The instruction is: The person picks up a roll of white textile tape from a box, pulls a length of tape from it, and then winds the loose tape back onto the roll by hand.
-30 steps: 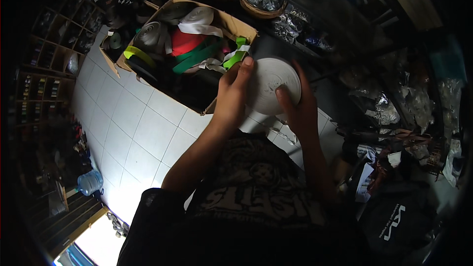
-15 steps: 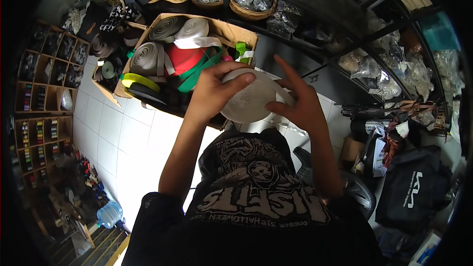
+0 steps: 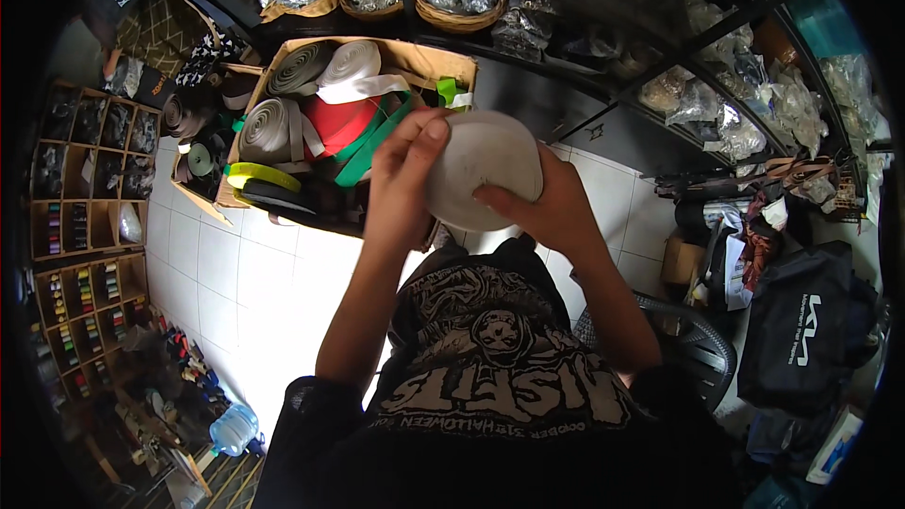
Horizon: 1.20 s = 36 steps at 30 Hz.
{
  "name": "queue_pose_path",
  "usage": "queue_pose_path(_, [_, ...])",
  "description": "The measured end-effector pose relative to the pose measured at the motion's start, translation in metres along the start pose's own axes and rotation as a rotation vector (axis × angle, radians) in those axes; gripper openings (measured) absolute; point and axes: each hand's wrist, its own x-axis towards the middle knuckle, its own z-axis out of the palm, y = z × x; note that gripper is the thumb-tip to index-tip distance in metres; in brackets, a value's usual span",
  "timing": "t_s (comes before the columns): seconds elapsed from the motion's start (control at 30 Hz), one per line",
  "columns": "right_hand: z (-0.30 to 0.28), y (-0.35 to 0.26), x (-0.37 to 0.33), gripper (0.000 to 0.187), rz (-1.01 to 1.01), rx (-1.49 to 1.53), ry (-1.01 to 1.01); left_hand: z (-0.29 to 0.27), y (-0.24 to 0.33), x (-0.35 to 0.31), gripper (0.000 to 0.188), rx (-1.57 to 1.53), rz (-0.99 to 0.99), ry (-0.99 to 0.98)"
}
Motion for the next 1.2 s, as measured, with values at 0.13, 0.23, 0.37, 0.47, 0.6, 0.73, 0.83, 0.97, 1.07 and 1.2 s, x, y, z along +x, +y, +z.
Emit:
queue_pose_path(0.13, [-0.013,-0.007,0.004,0.062,0.041,-0.206,-0.252,-0.005,0.028,0.011,0.033,0.608,0.002,-0.455])
queue_pose_path(0.23, [-0.017,-0.008,0.009,0.062,0.023,-0.305,-0.392,0.012,0.032,0.01,0.029,1.112,0.055,-0.598])
queue_pose_path(0.37, [-0.02,-0.019,0.009,0.058,0.039,-0.26,-0.295,0.006,0.019,0.011,0.027,1.0,0.106,-0.517])
queue_pose_path(0.47, [-0.015,-0.009,0.008,0.057,0.018,-0.116,-0.12,0.004,0.007,0.013,0.025,0.771,0.263,-0.275])
queue_pose_path(0.6, [-0.005,-0.006,0.009,0.06,-0.041,0.158,0.054,0.011,0.0,0.019,0.026,0.417,0.297,-0.007])
queue_pose_path(0.73, [0.017,-0.001,0.009,0.056,-0.021,0.394,0.131,0.042,-0.005,0.006,0.04,0.053,0.181,0.248])
queue_pose_path(0.83, [0.014,0.001,0.01,0.054,-0.026,0.454,0.179,0.026,-0.016,0.007,0.043,-0.005,0.151,0.192])
queue_pose_path(0.97, [-0.006,0.0,0.007,0.05,0.014,0.199,-0.009,0.007,0.018,0.014,0.033,0.369,0.062,-0.239])
queue_pose_path(1.07, [-0.01,-0.01,0.006,0.054,0.008,-0.011,-0.153,0.006,0.04,0.019,0.027,0.812,0.16,-0.529])
queue_pose_path(1.2, [-0.01,0.001,0.01,0.063,-0.09,-0.108,-0.236,0.014,0.047,0.024,0.027,1.008,0.131,-0.641])
